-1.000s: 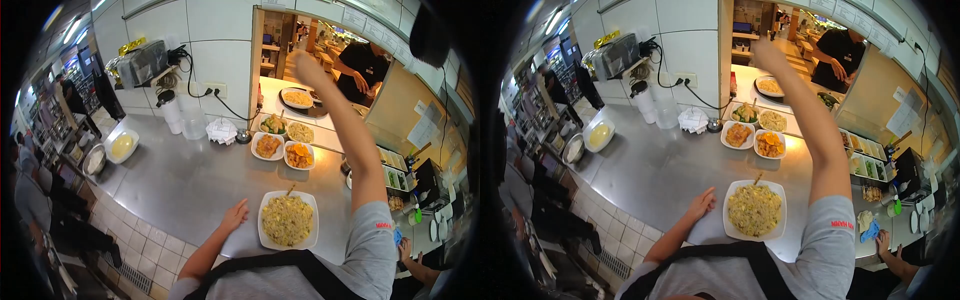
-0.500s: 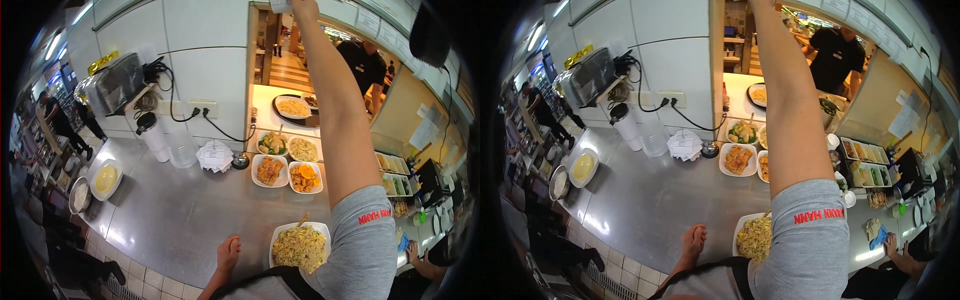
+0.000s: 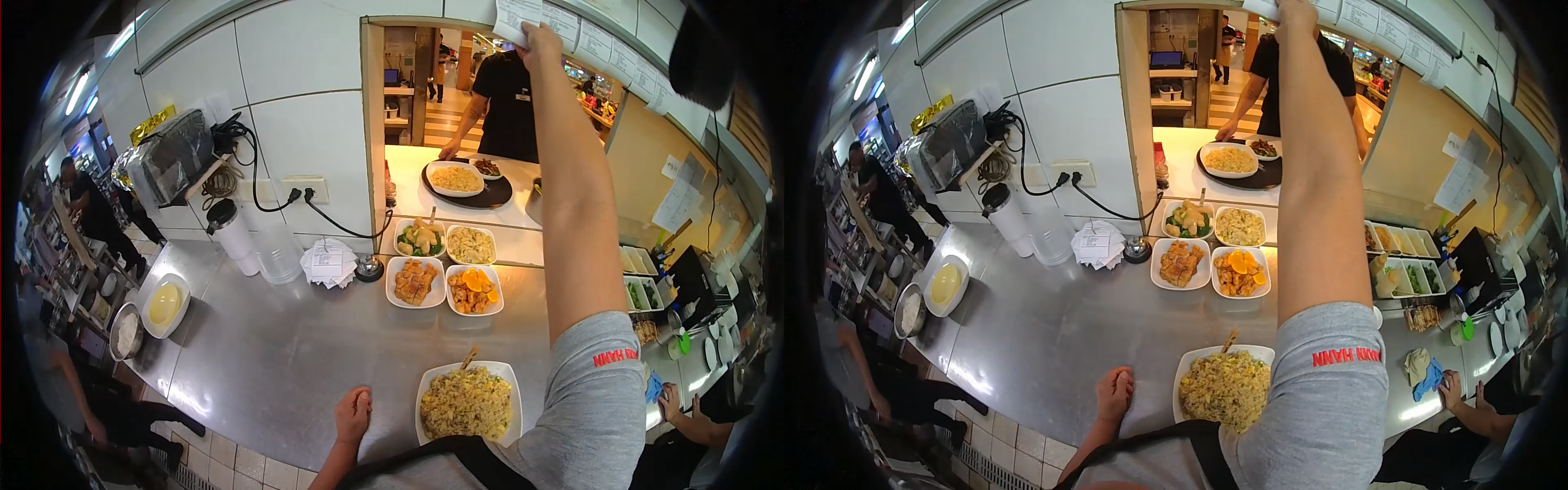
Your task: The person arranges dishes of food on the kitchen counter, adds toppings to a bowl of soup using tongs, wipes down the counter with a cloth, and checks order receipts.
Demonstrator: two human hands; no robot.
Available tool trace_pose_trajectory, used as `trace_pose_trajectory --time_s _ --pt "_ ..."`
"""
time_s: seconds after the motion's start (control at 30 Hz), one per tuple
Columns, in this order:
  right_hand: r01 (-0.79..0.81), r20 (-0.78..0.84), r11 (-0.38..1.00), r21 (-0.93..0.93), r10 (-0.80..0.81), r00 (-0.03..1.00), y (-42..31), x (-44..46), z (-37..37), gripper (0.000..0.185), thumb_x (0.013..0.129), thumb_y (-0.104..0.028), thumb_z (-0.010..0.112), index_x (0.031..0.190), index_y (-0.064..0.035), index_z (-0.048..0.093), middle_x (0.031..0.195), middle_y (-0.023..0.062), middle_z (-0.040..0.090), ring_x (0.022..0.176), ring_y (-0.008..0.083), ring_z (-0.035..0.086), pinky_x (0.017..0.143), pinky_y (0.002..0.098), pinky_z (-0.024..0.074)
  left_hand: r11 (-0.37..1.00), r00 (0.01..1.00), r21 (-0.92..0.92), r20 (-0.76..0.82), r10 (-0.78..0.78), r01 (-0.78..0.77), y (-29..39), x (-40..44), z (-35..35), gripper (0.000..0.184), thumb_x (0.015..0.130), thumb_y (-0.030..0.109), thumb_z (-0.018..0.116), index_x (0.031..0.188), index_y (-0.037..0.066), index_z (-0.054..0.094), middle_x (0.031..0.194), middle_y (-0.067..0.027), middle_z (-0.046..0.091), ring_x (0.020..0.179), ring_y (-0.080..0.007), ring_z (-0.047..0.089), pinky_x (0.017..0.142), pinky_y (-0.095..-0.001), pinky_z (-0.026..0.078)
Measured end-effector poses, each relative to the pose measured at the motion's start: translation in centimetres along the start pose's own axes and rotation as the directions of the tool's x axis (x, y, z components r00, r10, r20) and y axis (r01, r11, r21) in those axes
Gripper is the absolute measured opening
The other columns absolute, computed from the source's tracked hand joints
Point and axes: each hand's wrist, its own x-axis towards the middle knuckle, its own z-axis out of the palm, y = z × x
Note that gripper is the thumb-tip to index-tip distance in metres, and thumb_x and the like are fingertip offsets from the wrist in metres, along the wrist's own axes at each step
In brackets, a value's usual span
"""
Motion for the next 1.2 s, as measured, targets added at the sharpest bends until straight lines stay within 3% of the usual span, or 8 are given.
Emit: trace_pose_trajectory --time_s 0.17,0.33,0.4,0.5,0.57,0.87,1.1,1.2 --pt "0.112 0.056 0.993 -0.028 -0.111 0.992 -0.6 4.3 -0.2 0.039 0.086 -0.017 0.060 0.120 -0.0023 0.048 0.106 0.0150 0.059 0.089 0.0255 0.061 0.070 0.0385 0.0526 0.997 0.999 0.074 -0.031 0.028 -0.026 1.4 0.2 0.0 0.017 0.089 0.014 0.053 0.092 0.000 0.063 0.067 -0.0049 0.060 0.055 -0.0097 0.056 0.053 -0.0236 0.046" --pt "0.018 0.174 0.985 -0.170 0.012 0.985 -4.0 -10.8 -3.8 0.044 0.083 -0.020 0.060 0.120 -0.0023 0.046 0.101 0.0162 0.058 0.079 0.0322 0.061 0.065 0.0426 0.0519 0.996 1.000 0.083 -0.008 0.023 -0.023 1.0 0.0 0.1 0.018 0.089 0.015 0.053 0.091 0.000 0.062 0.065 -0.0043 0.059 0.055 -0.0086 0.054 0.051 -0.0239 0.044" --pt "-0.012 0.427 0.959 -0.284 0.138 0.894 -1.0 -16.7 -9.1 0.051 0.087 -0.039 0.055 0.123 -0.0041 0.047 0.098 0.0066 0.063 0.085 0.0200 0.062 0.074 0.0319 0.0487 0.997 0.999 0.074 -0.001 0.032 -0.032 0.2 0.1 0.1 0.018 0.090 0.016 0.052 0.091 0.000 0.062 0.064 -0.0032 0.057 0.054 -0.0079 0.052 0.050 -0.0238 0.042" --pt "-0.029 0.715 0.781 -0.624 0.586 0.381 5.4 -26.5 -21.8 0.038 0.082 -0.036 0.057 0.098 -0.0023 0.063 0.089 0.0078 0.064 0.082 0.0174 0.060 0.071 0.0328 0.0475 0.999 1.000 0.034 -0.005 0.020 -0.019 0.4 -0.1 0.3 0.019 0.091 0.017 0.052 0.092 0.000 0.062 0.066 -0.0023 0.057 0.055 -0.0072 0.051 0.051 -0.0223 0.041" --pt "0.439 0.547 0.475 -0.763 0.836 0.046 1.3 -36.2 -25.9 0.046 0.086 -0.042 0.057 0.116 -0.0069 0.057 0.101 0.0092 0.065 0.092 0.0222 0.060 0.084 0.0331 0.0467 1.000 1.000 -0.008 -0.017 -0.003 0.003 0.4 -0.5 0.5 0.019 0.092 0.017 0.051 0.094 0.001 0.062 0.069 -0.0024 0.058 0.057 -0.0066 0.051 0.051 -0.0210 0.041" --pt "-0.255 0.074 0.172 -0.952 0.932 0.354 -4.7 -48.9 -54.3 0.044 0.085 -0.032 0.061 0.124 -0.0119 0.054 0.089 0.0101 0.065 0.069 0.0145 0.059 0.071 0.0319 0.0488 0.964 0.979 -0.167 0.048 -0.200 0.205 1.4 -11.2 5.0 0.028 0.096 0.027 0.046 0.100 0.002 0.058 0.072 -0.0014 0.056 0.056 -0.0073 0.049 0.050 -0.0195 0.040" --pt "0.027 -0.073 -0.164 -0.986 0.574 0.816 -10.4 -46.0 -73.1 0.042 0.080 -0.029 0.064 0.116 -0.0087 0.058 0.111 0.0196 0.059 0.093 0.0356 0.060 0.080 0.0391 0.0488 0.969 0.952 -0.217 -0.254 -0.170 0.115 1.2 -16.3 11.6 0.045 0.097 0.039 0.037 0.105 -0.001 0.056 0.083 -0.0069 0.059 0.069 -0.0147 0.055 0.060 -0.0266 0.045" --pt "0.091 0.031 -0.145 -0.985 0.374 0.927 -10.1 -46.4 -78.3 0.039 0.081 -0.032 0.063 0.113 -0.0104 0.060 0.120 0.0210 0.053 0.101 0.0381 0.056 0.085 0.0417 0.0464 0.996 0.890 0.087 -0.457 0.017 0.026 -2.0 -16.2 11.9 0.051 0.097 0.040 0.036 0.111 -0.006 0.054 0.101 -0.0136 0.059 0.087 -0.0230 0.057 0.076 -0.0325 0.046"
